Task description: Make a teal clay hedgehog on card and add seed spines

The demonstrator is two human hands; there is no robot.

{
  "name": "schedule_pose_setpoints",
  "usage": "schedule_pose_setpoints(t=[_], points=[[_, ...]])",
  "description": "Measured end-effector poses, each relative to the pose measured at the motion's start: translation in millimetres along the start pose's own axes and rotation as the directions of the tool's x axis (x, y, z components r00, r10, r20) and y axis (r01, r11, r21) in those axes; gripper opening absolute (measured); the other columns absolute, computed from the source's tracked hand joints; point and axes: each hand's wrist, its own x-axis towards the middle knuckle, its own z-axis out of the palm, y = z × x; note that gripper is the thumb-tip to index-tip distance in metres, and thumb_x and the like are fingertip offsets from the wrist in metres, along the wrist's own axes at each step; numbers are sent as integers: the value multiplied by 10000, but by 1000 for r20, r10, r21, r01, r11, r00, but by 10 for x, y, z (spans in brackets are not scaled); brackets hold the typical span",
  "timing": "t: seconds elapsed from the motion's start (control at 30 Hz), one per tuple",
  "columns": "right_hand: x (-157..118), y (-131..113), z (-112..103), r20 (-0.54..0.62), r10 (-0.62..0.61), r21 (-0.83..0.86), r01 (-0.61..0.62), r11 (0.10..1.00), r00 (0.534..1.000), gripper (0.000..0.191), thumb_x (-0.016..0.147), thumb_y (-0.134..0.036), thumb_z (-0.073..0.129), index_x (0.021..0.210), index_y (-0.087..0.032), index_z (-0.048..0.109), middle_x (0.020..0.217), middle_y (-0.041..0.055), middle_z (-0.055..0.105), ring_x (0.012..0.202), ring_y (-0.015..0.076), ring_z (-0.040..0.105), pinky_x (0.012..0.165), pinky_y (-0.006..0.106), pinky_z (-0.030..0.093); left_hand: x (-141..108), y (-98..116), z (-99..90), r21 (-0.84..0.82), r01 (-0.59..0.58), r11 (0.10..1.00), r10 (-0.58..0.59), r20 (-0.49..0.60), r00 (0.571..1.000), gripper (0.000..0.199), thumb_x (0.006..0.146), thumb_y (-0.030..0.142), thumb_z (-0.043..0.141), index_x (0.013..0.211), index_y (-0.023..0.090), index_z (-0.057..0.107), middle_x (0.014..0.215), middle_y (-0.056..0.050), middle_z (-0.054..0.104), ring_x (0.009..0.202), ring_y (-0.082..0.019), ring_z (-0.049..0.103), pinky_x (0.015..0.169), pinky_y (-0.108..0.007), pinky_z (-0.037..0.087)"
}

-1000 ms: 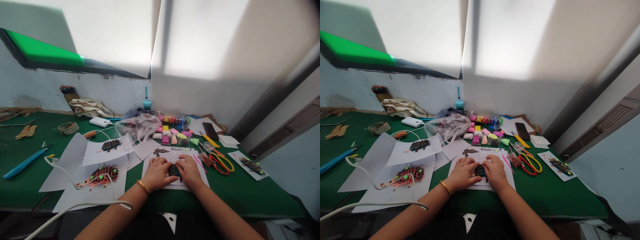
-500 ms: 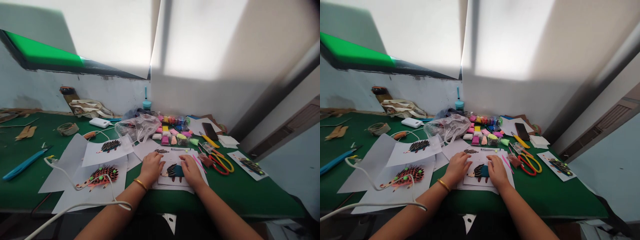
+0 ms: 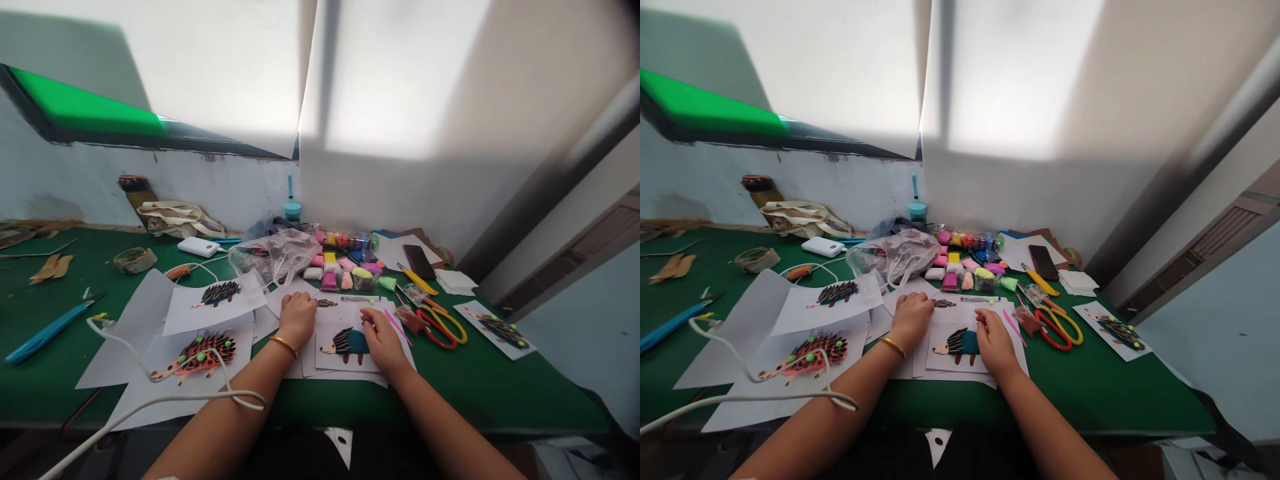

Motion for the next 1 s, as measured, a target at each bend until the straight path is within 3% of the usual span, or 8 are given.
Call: schedule_pose_setpoints(t=[0.3,0.47,0.57,0.67,0.77,1.0], points=[[-12,-127,-80,19,-210,-26,211,977,977,211,942,-261,453,1050,-216,628,1036,91,652,1015,243,594,903,399,480,-80,151,-152,-75,-13,997,11,-23,1000,218,970,203,424,973,220,641,907,-48,675,897,-213,601,830,-346,362],[0,-104,-67,12,-196,-17,196,980,980,205,945,-256,446,1023,-211,631,1006,87,651,988,236,601,880,384,490,-34,-94,-200,-65,87,994,-87,8,996,209,937,215,478,912,212,686,955,-77,656,960,-247,582,825,-364,369],[6,-87,-53,24,-192,-15,193,981,981,198,940,-253,453,1002,-214,637,1000,83,653,988,235,601,880,381,491,-2,-187,-205,-69,89,994,-85,67,994,171,905,249,552,940,246,719,968,-69,654,980,-244,576,839,-354,378],[3,-81,-48,28,-189,-14,189,982,982,195,935,-241,459,996,-218,642,997,76,656,981,229,604,871,376,496,22,-195,-168,-81,75,994,-65,122,990,150,856,243,618,951,268,732,979,-63,654,1001,-248,573,864,-356,382],[-3,-75,-45,22,-191,-11,191,982,981,192,935,-239,461,991,-217,643,990,75,658,970,225,607,867,378,500,28,-189,-111,-99,90,991,-75,142,987,125,843,207,617,891,222,731,963,-90,653,1015,-271,573,889,-386,384],[-7,-89,-64,-4,-227,-35,227,973,974,196,941,-240,456,1006,-215,639,1003,81,658,984,230,606,875,389,497,-29,-71,-151,-315,70,946,-48,76,996,167,869,137,552,947,169,697,969,-112,670,1011,-279,586,925,-433,414]])
